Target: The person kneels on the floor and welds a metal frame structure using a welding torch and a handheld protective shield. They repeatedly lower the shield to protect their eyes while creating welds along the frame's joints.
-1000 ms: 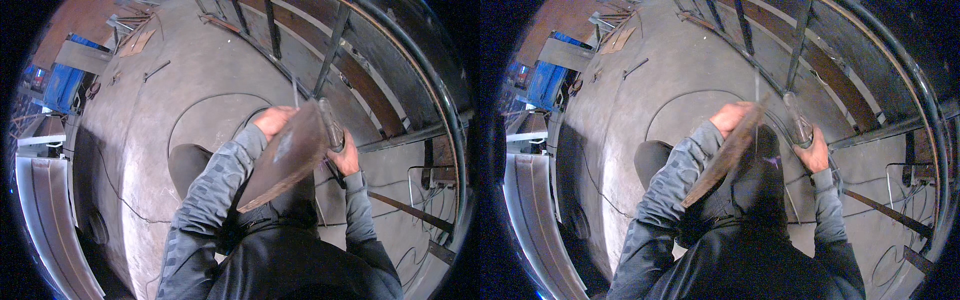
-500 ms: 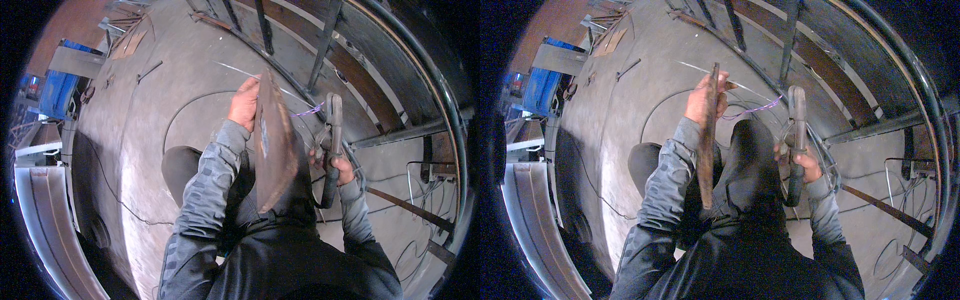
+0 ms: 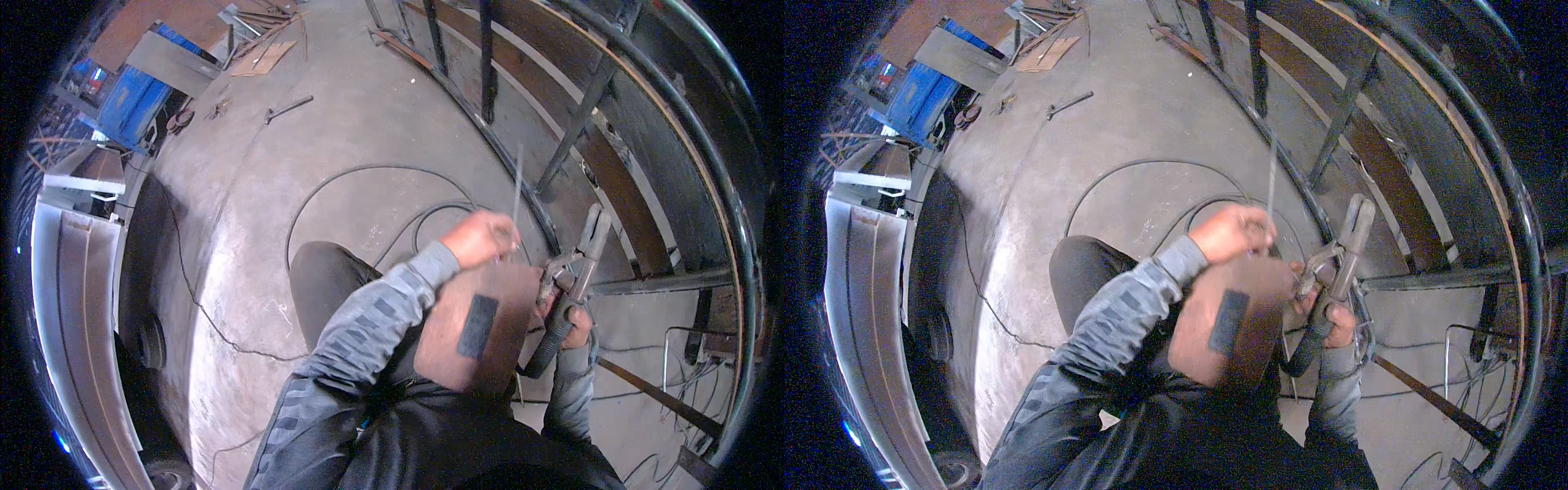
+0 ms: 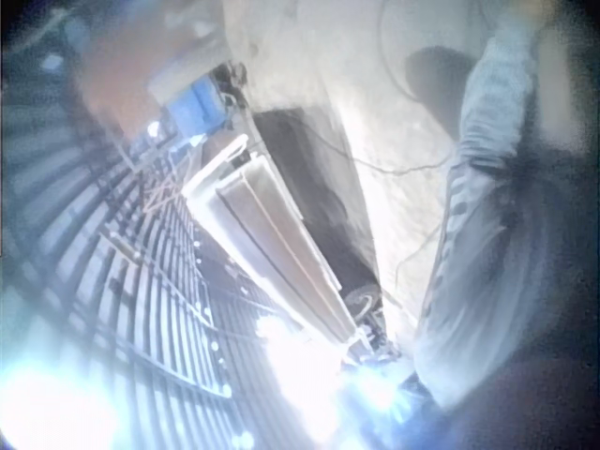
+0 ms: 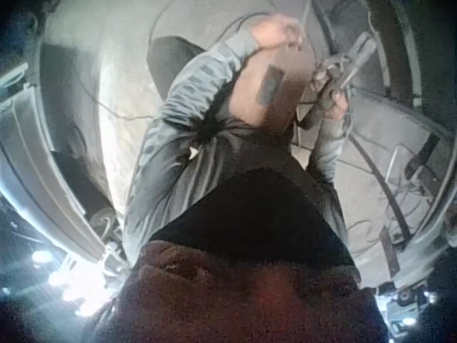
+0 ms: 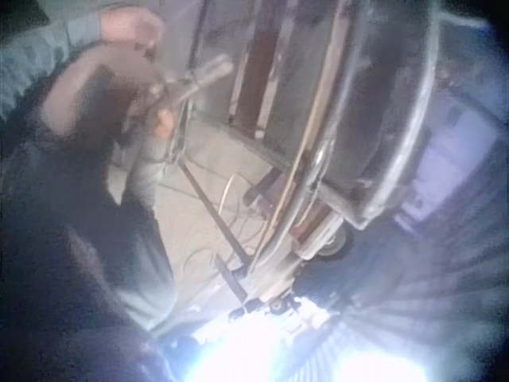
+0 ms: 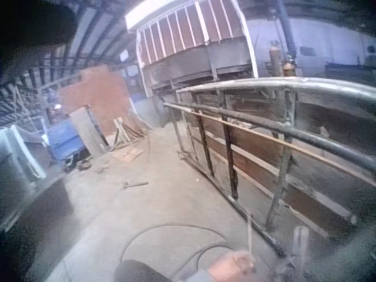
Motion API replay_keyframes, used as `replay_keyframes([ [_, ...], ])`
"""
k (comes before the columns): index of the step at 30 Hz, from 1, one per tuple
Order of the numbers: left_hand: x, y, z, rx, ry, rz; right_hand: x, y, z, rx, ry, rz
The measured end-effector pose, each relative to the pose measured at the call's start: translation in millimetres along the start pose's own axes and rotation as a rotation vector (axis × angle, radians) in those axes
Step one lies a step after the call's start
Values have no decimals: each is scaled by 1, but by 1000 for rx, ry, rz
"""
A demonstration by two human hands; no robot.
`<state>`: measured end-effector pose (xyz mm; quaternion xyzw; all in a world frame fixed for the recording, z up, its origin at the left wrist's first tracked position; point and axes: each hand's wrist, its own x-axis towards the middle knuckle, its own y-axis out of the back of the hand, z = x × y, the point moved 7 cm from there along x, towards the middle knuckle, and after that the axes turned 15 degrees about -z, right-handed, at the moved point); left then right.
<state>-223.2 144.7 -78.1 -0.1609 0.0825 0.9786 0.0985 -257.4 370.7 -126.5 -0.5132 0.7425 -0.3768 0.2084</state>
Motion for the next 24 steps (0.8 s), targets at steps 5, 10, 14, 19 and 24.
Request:
replay_keyframes([
  [5, 7, -27, -9, 6, -60, 48, -26, 48, 42, 108, -157, 108],
  [10, -7, -22, 15, 150, -160, 232, -1, -9, 37, 107, -223, 110],
  [14, -14, -22, 7, 189, -88, 337, -1, 5, 35, 59, -241, 85],
  [19, -14, -29, -9, 299, 57, 239, 21, -16, 2, -175, -259, 69],
  [24, -11, -35, -11, 269, 3, 219, 38, -20, -4, -324, -256, 53],
])
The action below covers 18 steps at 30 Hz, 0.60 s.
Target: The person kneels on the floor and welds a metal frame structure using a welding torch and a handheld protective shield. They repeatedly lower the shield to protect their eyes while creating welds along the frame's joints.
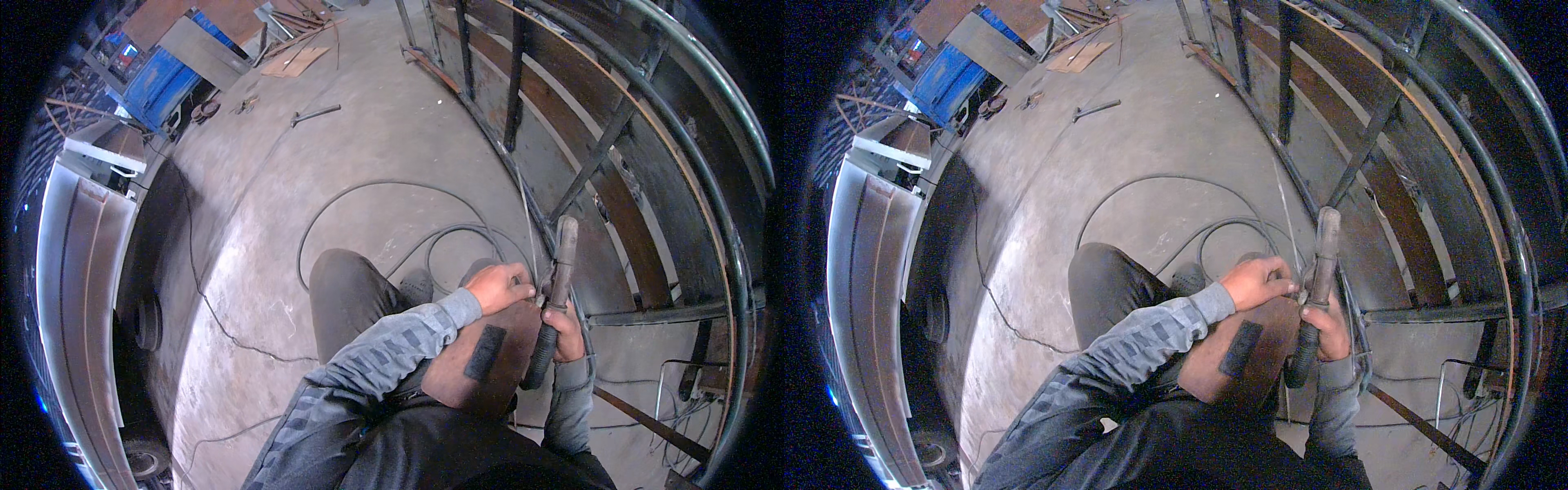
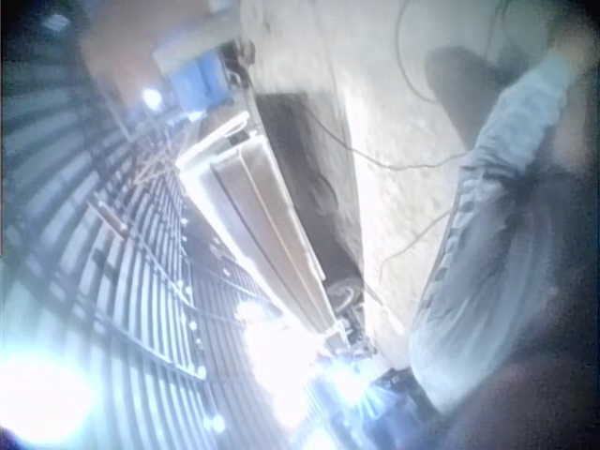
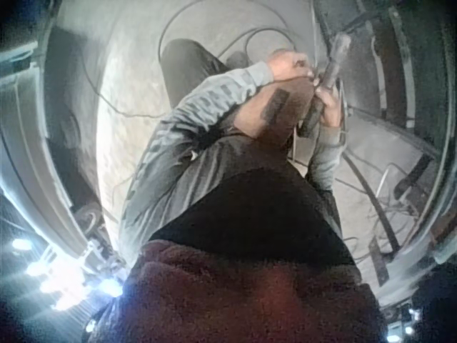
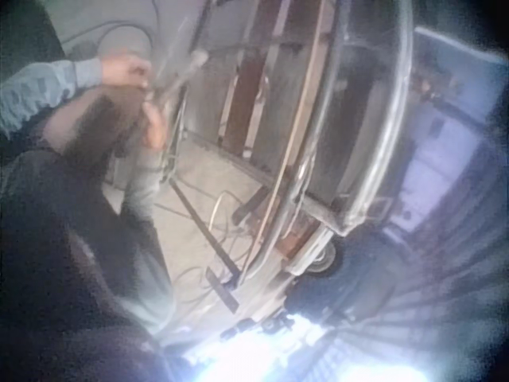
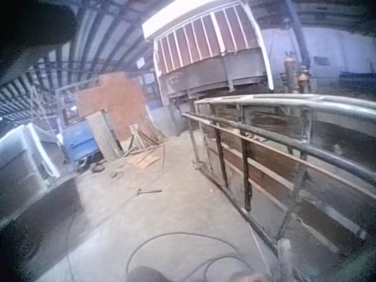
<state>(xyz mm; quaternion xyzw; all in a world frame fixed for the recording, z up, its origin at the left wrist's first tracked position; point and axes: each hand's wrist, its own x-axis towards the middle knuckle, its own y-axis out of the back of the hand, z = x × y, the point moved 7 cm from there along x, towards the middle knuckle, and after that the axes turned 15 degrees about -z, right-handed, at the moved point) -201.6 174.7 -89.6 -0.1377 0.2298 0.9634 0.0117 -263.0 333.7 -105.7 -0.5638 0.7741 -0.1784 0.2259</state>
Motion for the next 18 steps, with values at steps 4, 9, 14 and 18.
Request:
replay_keyframes([
  [4, 4, 6, 3, -95, 60, 13, -3, -7, -3, 42, -25, 61],
  [9, 16, -5, -23, -362, -31, -26, -2, 0, 2, 7, -24, -5],
  [14, 21, 5, -21, -424, -103, -50, -7, -3, -8, -189, -89, 23],
  [18, 18, -2, -26, -225, -24, -62, -3, -28, -17, -171, -60, -12],
])
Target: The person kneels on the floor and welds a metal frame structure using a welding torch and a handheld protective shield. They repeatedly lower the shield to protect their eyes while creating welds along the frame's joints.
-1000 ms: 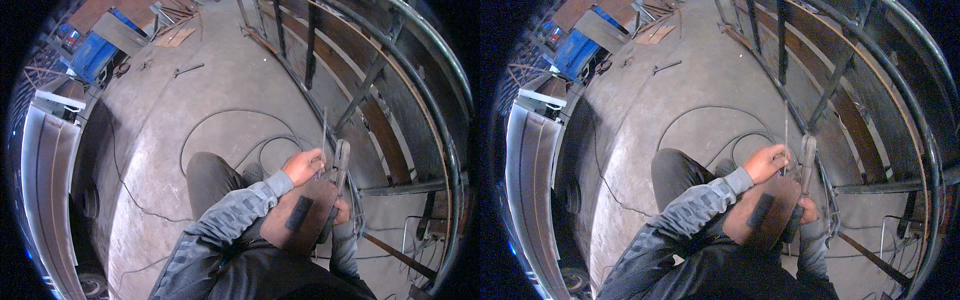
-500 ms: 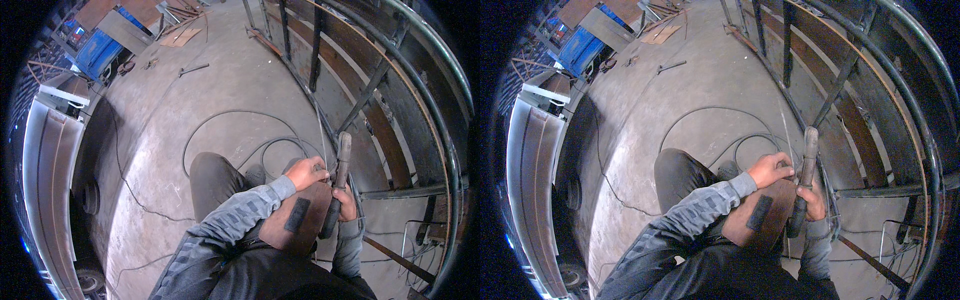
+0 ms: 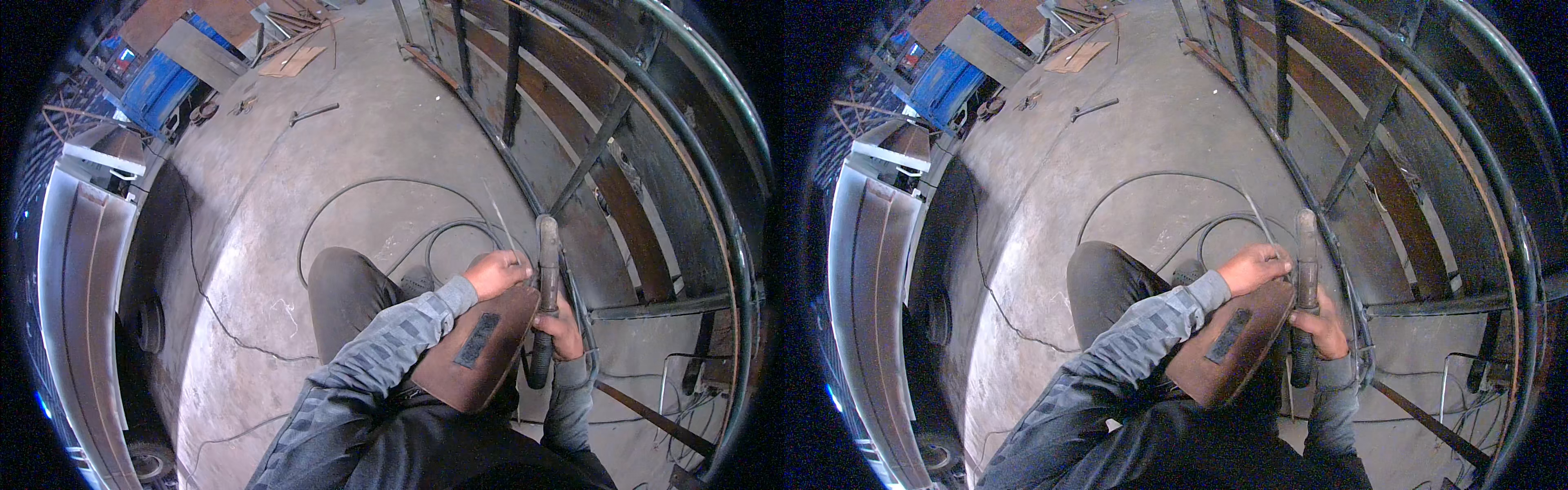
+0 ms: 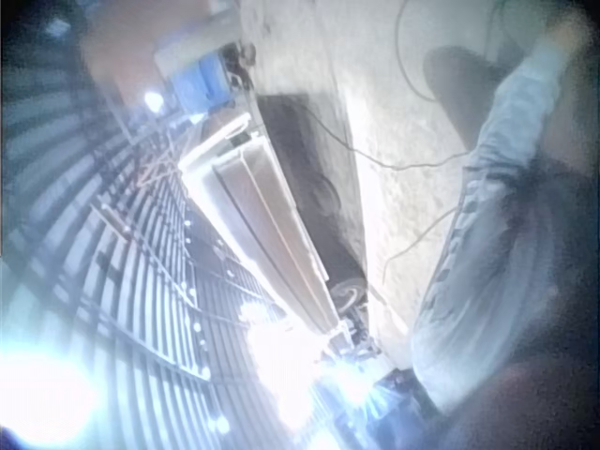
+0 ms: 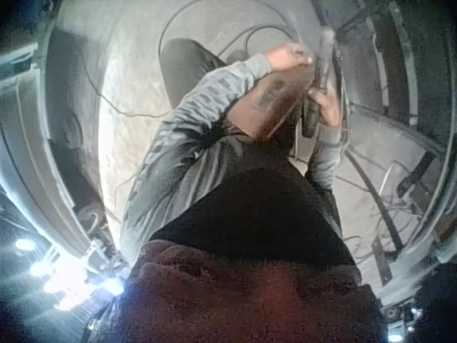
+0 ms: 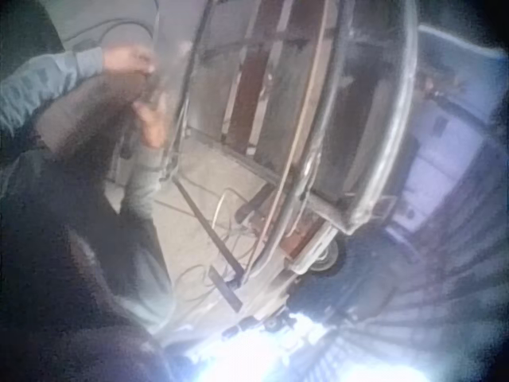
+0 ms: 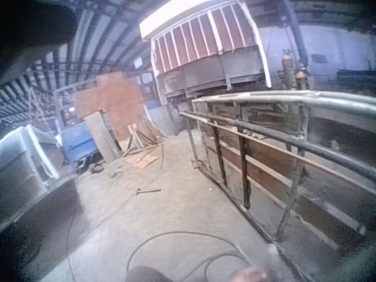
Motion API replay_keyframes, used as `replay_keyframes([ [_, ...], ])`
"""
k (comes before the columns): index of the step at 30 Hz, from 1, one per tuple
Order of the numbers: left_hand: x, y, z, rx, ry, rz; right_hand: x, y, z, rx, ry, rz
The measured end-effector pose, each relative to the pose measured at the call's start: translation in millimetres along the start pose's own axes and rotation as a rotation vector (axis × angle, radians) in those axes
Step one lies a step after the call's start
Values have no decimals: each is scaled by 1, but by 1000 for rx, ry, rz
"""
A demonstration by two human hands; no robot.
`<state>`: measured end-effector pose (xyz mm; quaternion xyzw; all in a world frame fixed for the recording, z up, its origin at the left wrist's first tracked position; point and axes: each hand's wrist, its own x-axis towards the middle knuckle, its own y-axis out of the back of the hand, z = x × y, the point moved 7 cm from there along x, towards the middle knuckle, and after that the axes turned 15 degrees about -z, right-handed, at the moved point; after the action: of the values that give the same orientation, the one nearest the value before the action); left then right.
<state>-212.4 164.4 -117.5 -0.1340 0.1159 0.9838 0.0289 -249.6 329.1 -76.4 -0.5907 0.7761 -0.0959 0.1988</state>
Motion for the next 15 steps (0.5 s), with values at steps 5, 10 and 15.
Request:
replay_keyframes([
  [5, -7, 40, 17, -174, 10, 204, -4, 13, 12, 57, 88, 12],
  [10, -32, 91, 54, -576, -227, 310, -18, 28, 18, 220, 165, -72],
  [15, -32, 91, 70, -712, -336, 257, -19, 15, 40, 366, 203, -161],
])
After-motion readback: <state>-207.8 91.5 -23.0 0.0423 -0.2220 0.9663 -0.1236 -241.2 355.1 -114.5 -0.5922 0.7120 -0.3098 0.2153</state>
